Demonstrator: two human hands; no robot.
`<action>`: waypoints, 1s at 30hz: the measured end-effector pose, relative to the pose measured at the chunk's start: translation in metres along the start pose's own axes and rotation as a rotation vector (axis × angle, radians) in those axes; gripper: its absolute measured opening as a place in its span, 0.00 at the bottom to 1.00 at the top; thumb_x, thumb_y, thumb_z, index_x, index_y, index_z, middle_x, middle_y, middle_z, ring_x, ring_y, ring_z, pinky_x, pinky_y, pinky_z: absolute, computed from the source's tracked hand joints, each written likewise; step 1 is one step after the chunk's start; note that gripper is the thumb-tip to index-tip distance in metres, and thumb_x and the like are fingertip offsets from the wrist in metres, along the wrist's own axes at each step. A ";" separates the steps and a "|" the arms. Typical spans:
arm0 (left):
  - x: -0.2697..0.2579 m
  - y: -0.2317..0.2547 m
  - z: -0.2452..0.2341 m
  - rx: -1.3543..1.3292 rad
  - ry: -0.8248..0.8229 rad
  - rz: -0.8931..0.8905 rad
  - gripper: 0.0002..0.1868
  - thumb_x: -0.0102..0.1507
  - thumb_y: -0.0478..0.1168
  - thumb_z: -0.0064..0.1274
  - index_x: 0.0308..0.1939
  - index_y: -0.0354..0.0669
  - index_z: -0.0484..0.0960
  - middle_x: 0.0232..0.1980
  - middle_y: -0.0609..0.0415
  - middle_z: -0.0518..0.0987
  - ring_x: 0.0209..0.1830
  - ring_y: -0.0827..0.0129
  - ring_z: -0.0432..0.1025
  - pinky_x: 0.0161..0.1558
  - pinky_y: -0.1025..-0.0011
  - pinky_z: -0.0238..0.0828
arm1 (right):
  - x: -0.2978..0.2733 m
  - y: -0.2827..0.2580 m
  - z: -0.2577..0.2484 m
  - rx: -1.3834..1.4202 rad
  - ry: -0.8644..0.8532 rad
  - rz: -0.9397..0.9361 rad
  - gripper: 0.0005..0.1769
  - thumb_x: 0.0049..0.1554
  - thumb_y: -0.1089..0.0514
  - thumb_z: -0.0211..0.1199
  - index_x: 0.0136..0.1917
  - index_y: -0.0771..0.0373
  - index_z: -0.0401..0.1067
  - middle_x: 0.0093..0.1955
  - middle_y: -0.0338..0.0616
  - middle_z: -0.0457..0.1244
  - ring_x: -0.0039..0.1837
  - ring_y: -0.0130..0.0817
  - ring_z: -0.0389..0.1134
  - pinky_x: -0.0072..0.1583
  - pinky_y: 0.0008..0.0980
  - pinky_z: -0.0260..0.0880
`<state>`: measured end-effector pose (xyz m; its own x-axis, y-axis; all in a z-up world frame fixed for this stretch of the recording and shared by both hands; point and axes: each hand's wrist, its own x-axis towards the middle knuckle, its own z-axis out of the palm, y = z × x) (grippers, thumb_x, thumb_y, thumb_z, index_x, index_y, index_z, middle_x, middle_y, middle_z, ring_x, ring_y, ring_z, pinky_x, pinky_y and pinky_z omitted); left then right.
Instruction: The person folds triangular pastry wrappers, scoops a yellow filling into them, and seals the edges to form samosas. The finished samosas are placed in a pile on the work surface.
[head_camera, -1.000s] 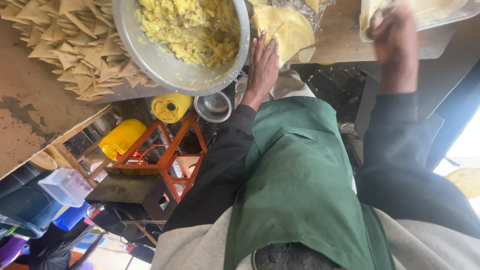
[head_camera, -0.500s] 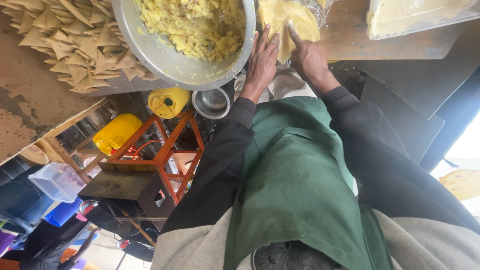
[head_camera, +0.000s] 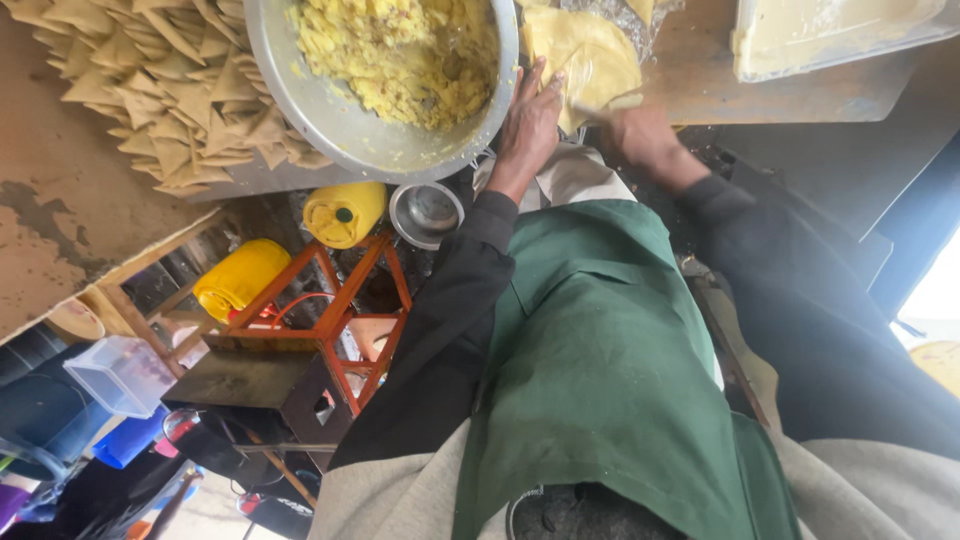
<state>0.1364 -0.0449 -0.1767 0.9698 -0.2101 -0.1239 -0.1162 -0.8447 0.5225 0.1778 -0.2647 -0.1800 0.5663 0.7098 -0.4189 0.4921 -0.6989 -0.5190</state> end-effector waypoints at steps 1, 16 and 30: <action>0.003 0.001 -0.002 -0.002 -0.009 -0.011 0.12 0.59 0.26 0.46 0.36 0.31 0.87 0.65 0.43 0.78 0.76 0.47 0.58 0.78 0.47 0.44 | -0.002 -0.002 0.001 0.147 -0.003 -0.070 0.30 0.60 0.56 0.56 0.75 0.43 0.67 0.40 0.54 0.67 0.41 0.57 0.69 0.43 0.52 0.68; 0.007 0.003 -0.005 0.019 -0.035 0.000 0.09 0.55 0.27 0.50 0.28 0.35 0.86 0.63 0.45 0.80 0.75 0.49 0.59 0.77 0.47 0.45 | -0.016 -0.054 0.026 0.223 0.417 0.149 0.33 0.57 0.60 0.60 0.76 0.56 0.65 0.39 0.54 0.68 0.43 0.55 0.70 0.46 0.52 0.69; 0.035 0.014 -0.017 0.082 0.021 -0.028 0.26 0.60 0.33 0.56 0.64 0.42 0.80 0.61 0.43 0.75 0.70 0.49 0.62 0.70 0.54 0.56 | 0.009 0.003 0.008 0.139 0.757 0.382 0.16 0.56 0.62 0.64 0.58 0.65 0.70 0.50 0.59 0.64 0.53 0.57 0.66 0.50 0.51 0.68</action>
<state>0.1724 -0.0558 -0.1597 0.9771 -0.1763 -0.1189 -0.1057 -0.8879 0.4478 0.1790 -0.2599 -0.1917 0.9896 0.1439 0.0009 0.1205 -0.8256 -0.5512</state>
